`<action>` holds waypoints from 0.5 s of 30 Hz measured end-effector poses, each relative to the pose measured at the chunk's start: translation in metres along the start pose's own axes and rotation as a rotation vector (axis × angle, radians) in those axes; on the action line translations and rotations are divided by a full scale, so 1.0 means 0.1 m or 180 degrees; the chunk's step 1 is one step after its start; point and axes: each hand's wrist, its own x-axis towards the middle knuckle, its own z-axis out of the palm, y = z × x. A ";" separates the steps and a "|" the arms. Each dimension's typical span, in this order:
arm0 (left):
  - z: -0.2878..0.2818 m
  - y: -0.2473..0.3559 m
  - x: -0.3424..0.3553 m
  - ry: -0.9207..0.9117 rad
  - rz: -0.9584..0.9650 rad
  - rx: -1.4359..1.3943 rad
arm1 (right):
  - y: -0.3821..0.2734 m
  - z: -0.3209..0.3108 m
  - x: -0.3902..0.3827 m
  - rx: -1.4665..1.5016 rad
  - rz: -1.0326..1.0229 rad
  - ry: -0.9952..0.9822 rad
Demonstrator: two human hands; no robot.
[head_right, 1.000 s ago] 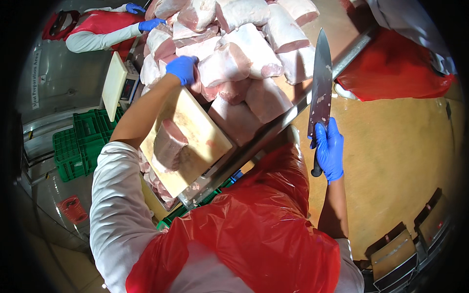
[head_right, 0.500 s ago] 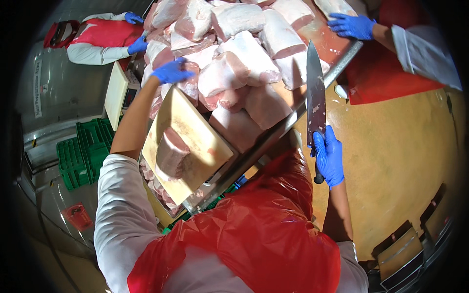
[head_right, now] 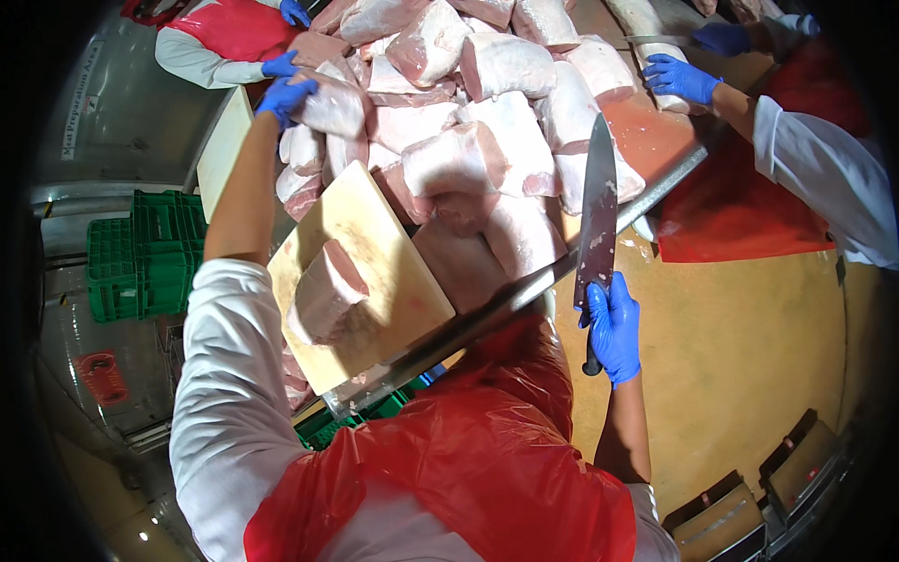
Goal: The person cuts large pieces of raw meat into smaller portions using a knife on a cutting board. The cut pieces are placed into a green crate. Another worker is visible nearby handling similar meat.
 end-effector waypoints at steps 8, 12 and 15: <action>-0.30 -1.20 0.58 0.0550 -0.1021 0.0917 | 0.01 0.07 -0.18 0.0148 0.0092 0.0095; -0.52 -1.55 0.31 0.0574 -0.0098 0.3351 | 0.01 0.15 -0.25 0.0103 0.0057 -0.0007; -0.80 -1.05 0.10 0.0854 0.0037 0.3163 | 0.00 0.25 -0.14 0.0035 0.0030 -0.0052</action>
